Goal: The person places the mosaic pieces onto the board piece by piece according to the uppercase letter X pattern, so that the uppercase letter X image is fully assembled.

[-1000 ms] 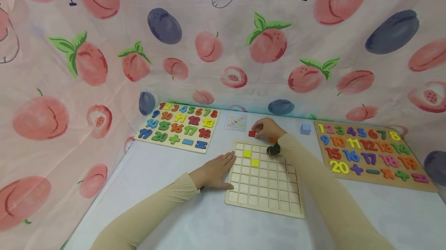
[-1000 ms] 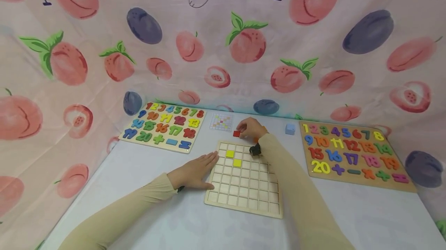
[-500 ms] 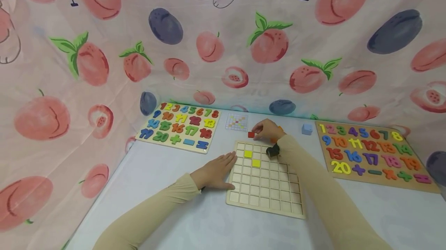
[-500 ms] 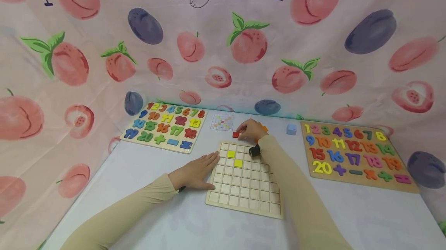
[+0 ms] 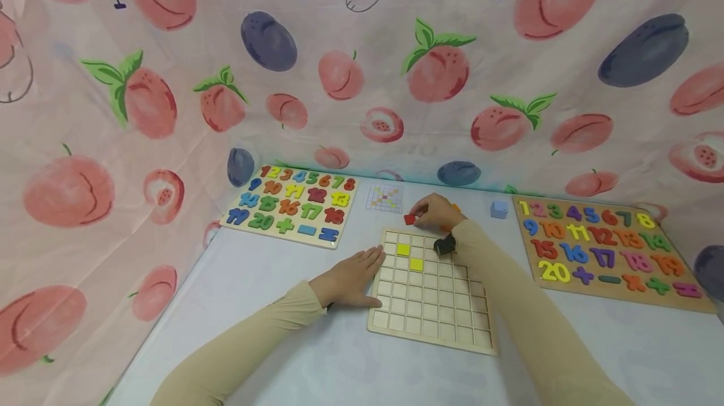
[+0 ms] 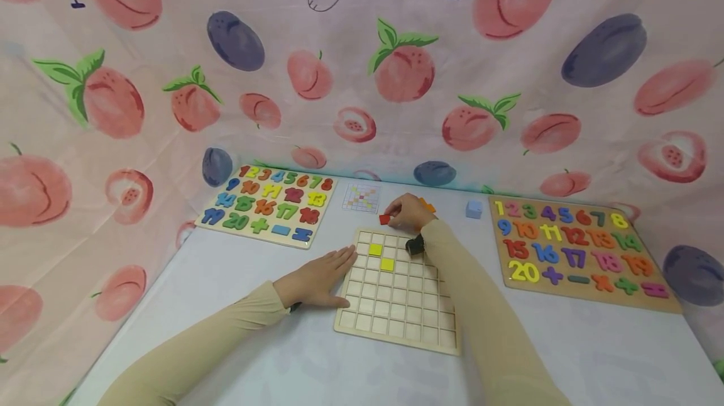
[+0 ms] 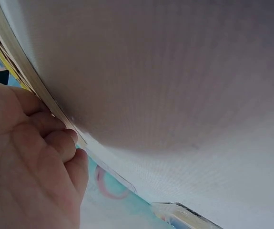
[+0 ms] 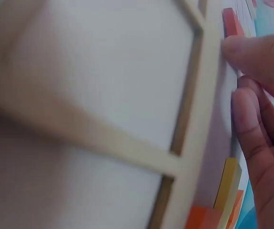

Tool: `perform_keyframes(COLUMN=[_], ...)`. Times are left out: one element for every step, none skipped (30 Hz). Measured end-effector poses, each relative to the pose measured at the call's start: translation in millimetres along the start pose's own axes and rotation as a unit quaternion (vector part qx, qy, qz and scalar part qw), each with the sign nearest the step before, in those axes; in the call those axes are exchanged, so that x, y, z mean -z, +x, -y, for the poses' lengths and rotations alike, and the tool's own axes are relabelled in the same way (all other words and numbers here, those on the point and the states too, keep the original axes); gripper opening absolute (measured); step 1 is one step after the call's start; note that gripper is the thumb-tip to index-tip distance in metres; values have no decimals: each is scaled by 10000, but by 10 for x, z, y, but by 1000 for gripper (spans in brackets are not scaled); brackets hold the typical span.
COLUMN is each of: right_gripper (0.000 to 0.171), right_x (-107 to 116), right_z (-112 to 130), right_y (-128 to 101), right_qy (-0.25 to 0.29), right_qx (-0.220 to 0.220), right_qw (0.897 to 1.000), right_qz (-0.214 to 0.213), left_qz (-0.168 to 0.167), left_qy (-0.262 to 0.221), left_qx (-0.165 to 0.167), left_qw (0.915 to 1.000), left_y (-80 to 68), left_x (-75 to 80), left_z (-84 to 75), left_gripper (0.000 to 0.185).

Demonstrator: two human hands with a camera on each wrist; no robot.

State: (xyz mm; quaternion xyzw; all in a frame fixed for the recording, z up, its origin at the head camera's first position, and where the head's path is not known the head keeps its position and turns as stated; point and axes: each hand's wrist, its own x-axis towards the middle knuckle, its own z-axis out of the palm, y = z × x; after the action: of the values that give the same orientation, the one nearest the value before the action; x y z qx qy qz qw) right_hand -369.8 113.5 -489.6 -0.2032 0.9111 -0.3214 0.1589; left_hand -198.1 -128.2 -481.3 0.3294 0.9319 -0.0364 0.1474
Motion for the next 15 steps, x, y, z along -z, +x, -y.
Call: perform_keyframes(right_gripper=[25,25,25,25,26,26,26,26,27,27,28,28,28,29,29], right_x=[5,7,13,21,31,37,41,45,50,50,50,51,52,53,54], right_z=[-4,-10,-13,-13,-11,-17,-22,-29,-35,-47,-58,-69,-80,-91,-99], right_y=[-5,-11,-19,-31,-41,-44,-45,-46,-47,-43,-39,-35,-33,-32,-32], right_qy=[1,22,48,100,151,211,254,296,330,381,418,485,544,623,707], right_qx=[73,136,205,243,274,292,308,326,337,339,340,332,353,341,318], right_qw=[10000,9999,9998,9996,9995,9993,9992,9990,9988,9986,9985,9982,9977,9972,9967], right_qz=[10,28,51,73,97,100,100,110,120,124,134,156,187,216,232], left_qz=[0,1,6,11,10,11,11,12,12,12,9,6,4,3,1], left_qy=[2,6,6,3,14,13,7,6,-6,-18,-20,-33,-36,-39,-42], left_qx=[-1,-1,1,-1,-3,-1,2,7,11,15,18,19,21,23,22], left_qw=[10000,10000,10000,10000,10000,10000,10000,10000,10000,10000,10000,10000,10000,10000,10000], left_y=[2,1,0,0,0,1,1,1,2,3,4,6,5,4,3], left_x=[-2,-1,-2,-3,-3,-5,-5,-5,-7,-8,-11,-12,-11,-11,-9], left_z=[0,-1,-1,-1,-1,0,0,-1,-1,-1,-1,-2,-4,-5,-6], left_gripper=[100,100,100,100,100,100,100,100,100,100,100,100,100,100,100])
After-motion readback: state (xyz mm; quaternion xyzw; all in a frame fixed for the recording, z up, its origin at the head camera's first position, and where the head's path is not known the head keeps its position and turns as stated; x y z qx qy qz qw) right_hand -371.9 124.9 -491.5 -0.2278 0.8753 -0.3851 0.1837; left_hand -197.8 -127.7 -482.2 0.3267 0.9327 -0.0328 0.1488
